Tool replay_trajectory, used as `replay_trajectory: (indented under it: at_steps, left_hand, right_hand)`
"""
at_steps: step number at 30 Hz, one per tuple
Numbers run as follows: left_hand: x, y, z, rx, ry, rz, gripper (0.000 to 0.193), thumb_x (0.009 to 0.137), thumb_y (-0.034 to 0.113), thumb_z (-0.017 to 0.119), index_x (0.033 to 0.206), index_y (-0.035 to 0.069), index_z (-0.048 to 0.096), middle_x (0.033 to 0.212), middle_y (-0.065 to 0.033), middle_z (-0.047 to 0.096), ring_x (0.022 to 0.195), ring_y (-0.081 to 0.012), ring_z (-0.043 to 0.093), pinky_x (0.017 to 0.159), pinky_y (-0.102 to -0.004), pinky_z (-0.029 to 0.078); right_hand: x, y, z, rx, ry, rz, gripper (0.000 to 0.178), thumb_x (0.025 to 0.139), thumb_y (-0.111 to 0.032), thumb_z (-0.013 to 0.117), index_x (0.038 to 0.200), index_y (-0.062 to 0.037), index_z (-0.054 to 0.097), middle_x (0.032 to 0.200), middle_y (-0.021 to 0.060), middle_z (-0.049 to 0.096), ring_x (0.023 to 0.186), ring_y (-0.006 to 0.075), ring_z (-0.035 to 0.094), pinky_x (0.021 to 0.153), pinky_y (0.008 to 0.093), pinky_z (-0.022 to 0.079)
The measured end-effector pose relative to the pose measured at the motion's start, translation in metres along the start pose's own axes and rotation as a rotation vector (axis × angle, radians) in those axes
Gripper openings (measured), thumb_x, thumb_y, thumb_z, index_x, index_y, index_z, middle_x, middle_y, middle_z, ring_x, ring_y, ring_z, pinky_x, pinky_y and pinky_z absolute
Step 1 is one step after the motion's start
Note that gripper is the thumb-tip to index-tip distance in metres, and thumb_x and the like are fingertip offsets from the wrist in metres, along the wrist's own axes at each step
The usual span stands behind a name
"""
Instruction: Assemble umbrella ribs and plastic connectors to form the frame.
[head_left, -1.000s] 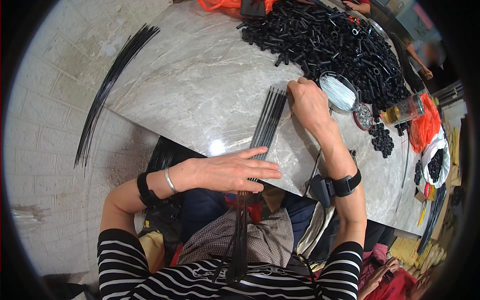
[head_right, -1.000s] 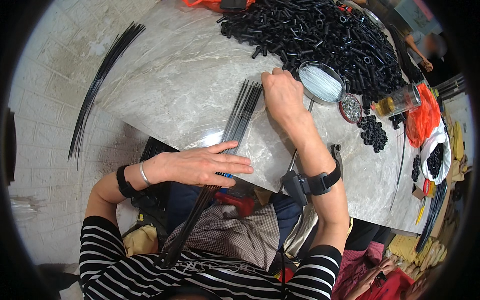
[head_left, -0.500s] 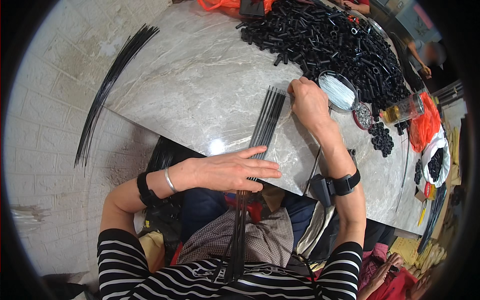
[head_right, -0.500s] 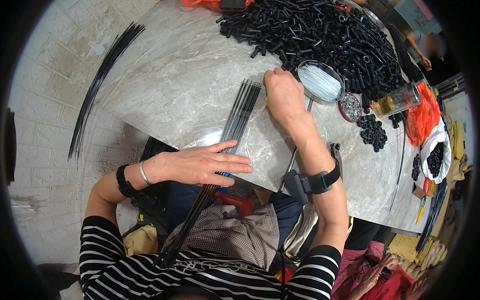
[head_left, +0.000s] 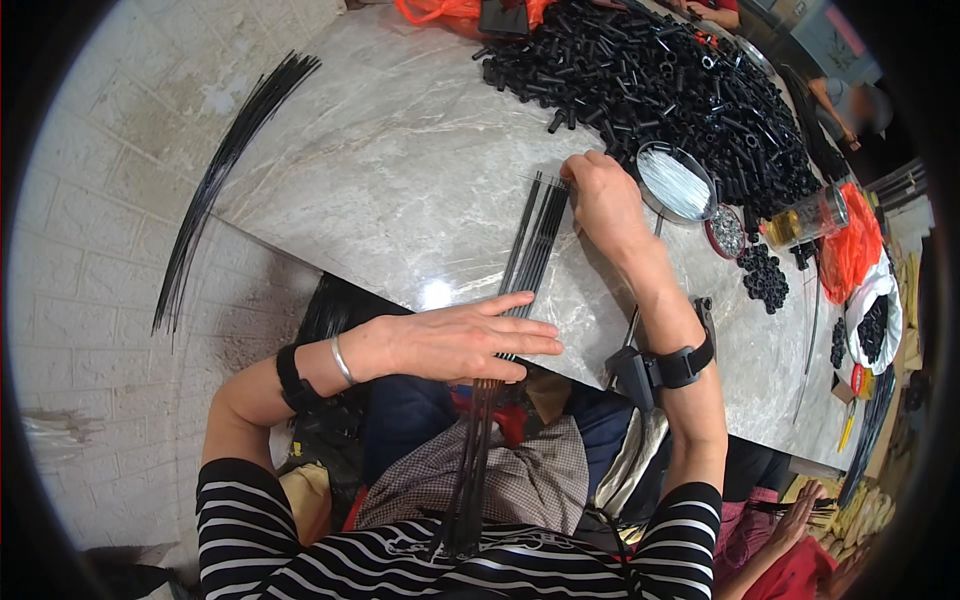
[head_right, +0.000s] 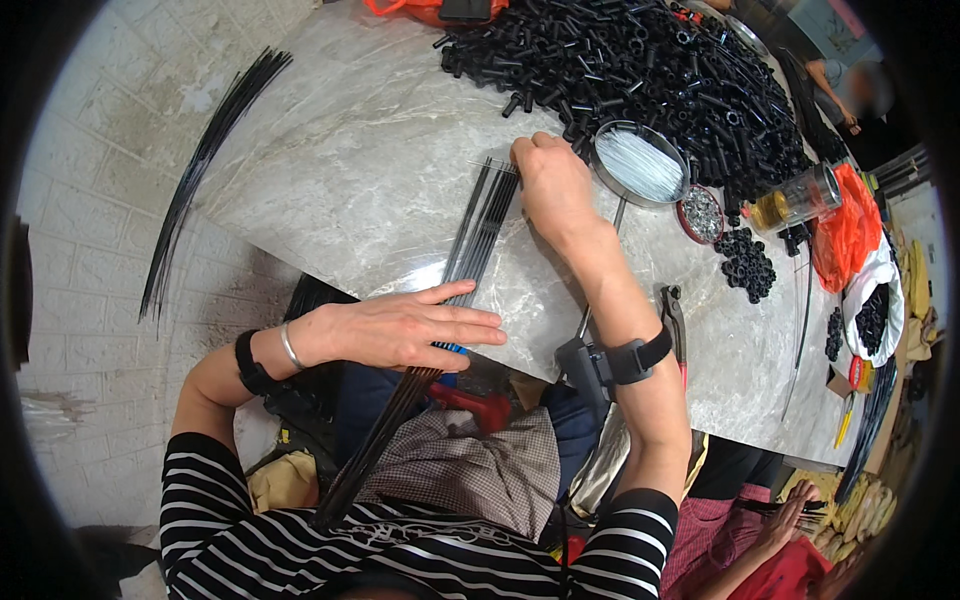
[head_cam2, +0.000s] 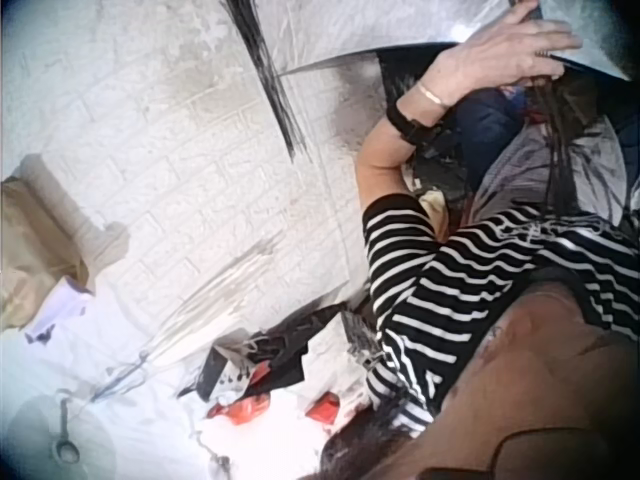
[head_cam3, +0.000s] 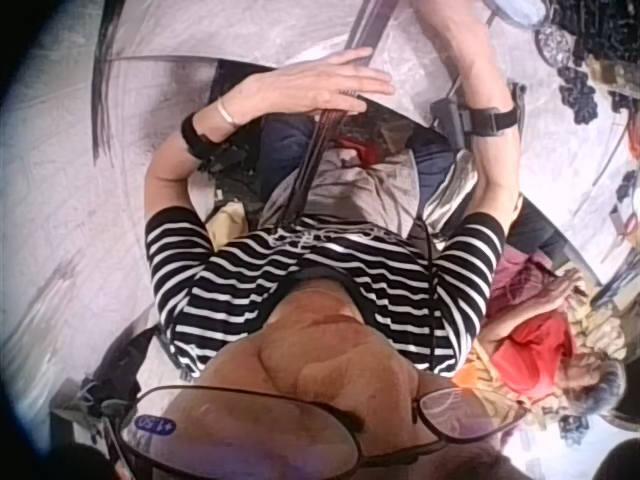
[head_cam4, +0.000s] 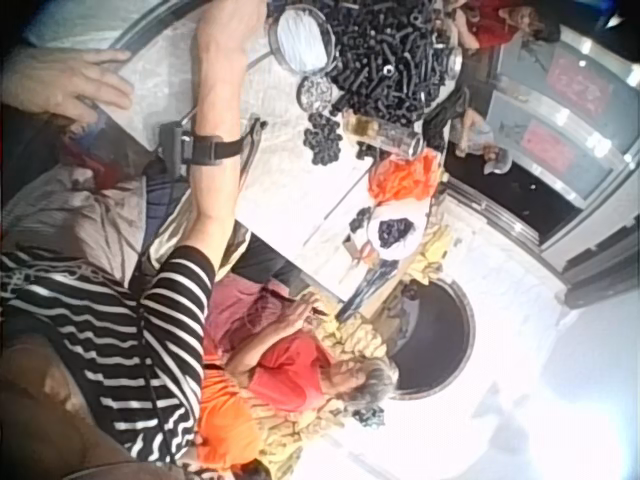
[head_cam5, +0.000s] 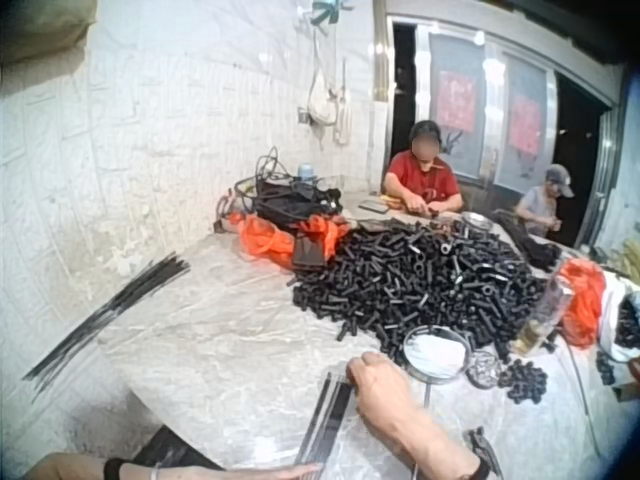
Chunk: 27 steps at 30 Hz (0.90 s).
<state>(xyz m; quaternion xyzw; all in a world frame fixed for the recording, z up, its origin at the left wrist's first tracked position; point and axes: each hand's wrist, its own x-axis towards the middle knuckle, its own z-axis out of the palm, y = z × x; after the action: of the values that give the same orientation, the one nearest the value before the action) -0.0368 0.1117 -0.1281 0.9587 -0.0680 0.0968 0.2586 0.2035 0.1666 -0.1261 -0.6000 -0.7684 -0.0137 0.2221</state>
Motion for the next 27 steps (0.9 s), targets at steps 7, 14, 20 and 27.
replay_trajectory:
  at_steps: [7,14,20,27]
  left_hand:
    - [0.0,-0.002,0.002,-0.01,0.013,0.006,0.022,0.076,0.004,0.065,0.097,0.011,0.062,0.144,-0.0077,0.042,0.135,-0.0249,0.037,0.116,-0.0511,0.022]
    - [0.001,-0.001,0.001,-0.002,0.006,0.007,0.019,0.077,0.005,0.065,0.095,0.01,0.063,0.143,-0.0079,0.043,0.135,-0.0248,0.037,0.116,-0.0511,0.022]
    - [0.002,0.001,0.004,0.014,0.014,0.009,0.017,0.079,0.007,0.064,0.095,0.011,0.063,0.143,-0.0071,0.043,0.135,-0.0244,0.037,0.116,-0.051,0.022]
    - [-0.006,0.0,0.006,0.065,0.04,-0.011,0.011,0.083,0.012,0.062,0.094,0.013,0.063,0.143,-0.0051,0.044,0.134,-0.0234,0.038,0.115,-0.0548,0.021]
  right_hand:
    - [-0.001,0.004,-0.006,-0.076,0.018,0.009,0.018,0.07,0.003,0.06,0.088,-0.0012,0.058,0.087,0.0147,0.061,0.089,0.0343,0.06,0.075,0.0422,0.051]
    - [0.003,-0.005,-0.003,-0.148,-0.005,-0.108,0.011,0.071,0.003,0.057,0.082,0.0007,0.052,0.085,0.0186,0.06,0.085,0.0366,0.06,0.073,0.0425,0.05]
    - [0.0,0.0,-0.003,-0.073,-0.031,-0.053,0.022,0.074,0.005,0.054,0.095,-0.0007,0.056,0.089,0.0172,0.061,0.091,0.0358,0.059,0.075,0.0418,0.049]
    - [0.001,-0.007,0.001,-0.07,0.007,-0.103,0.013,0.073,0.004,0.054,0.085,-0.0005,0.052,0.085,0.0174,0.061,0.084,0.0357,0.059,0.073,0.0425,0.05]
